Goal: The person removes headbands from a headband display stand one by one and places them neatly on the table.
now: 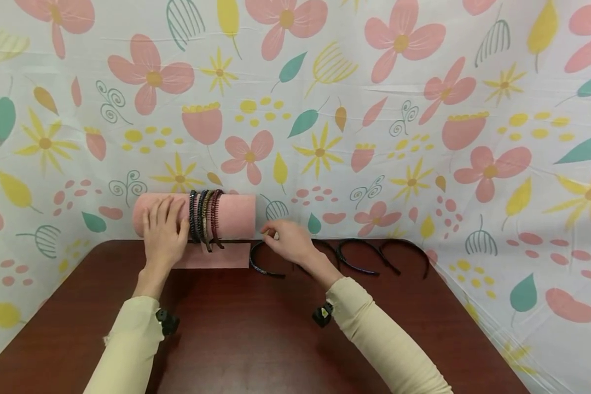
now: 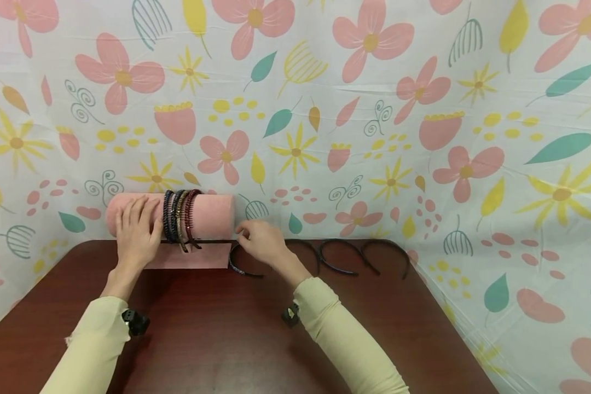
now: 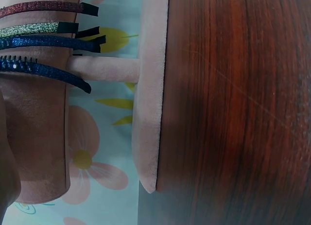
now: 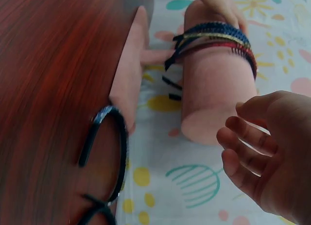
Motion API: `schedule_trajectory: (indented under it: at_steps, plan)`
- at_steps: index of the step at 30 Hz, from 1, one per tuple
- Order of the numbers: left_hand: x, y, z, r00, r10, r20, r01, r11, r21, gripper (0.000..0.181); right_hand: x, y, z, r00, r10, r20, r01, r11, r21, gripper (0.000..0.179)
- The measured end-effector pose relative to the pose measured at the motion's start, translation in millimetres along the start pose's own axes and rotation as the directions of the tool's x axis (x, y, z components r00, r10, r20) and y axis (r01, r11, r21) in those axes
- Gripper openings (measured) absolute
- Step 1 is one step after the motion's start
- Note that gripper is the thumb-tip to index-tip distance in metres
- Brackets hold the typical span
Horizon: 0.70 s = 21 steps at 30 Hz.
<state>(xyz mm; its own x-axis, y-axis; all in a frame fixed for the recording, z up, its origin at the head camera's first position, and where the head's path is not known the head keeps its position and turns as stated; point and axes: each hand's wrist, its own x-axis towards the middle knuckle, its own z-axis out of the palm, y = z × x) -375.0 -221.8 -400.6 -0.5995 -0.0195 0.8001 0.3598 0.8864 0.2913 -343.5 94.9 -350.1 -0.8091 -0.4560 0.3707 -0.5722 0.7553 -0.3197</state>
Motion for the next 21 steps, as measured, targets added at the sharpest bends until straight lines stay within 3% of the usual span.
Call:
schedule_trajectory:
  at_steps: [15,21]
  plan:
    - [-0.7,-0.3,-3.3,1.0,0.0,0.0,0.0,1.0,0.004,0.043,18.8,-42,27,0.997,-0.066,0.034,0.065,0.997,0.035,0.021]
    - [-0.3,-1.9,-2.4,1.0,0.017,0.002,-0.017,1.0,0.006,0.043,25.6,-54,39,0.999,-0.035,0.023,0.035,0.999,0.0,0.024]
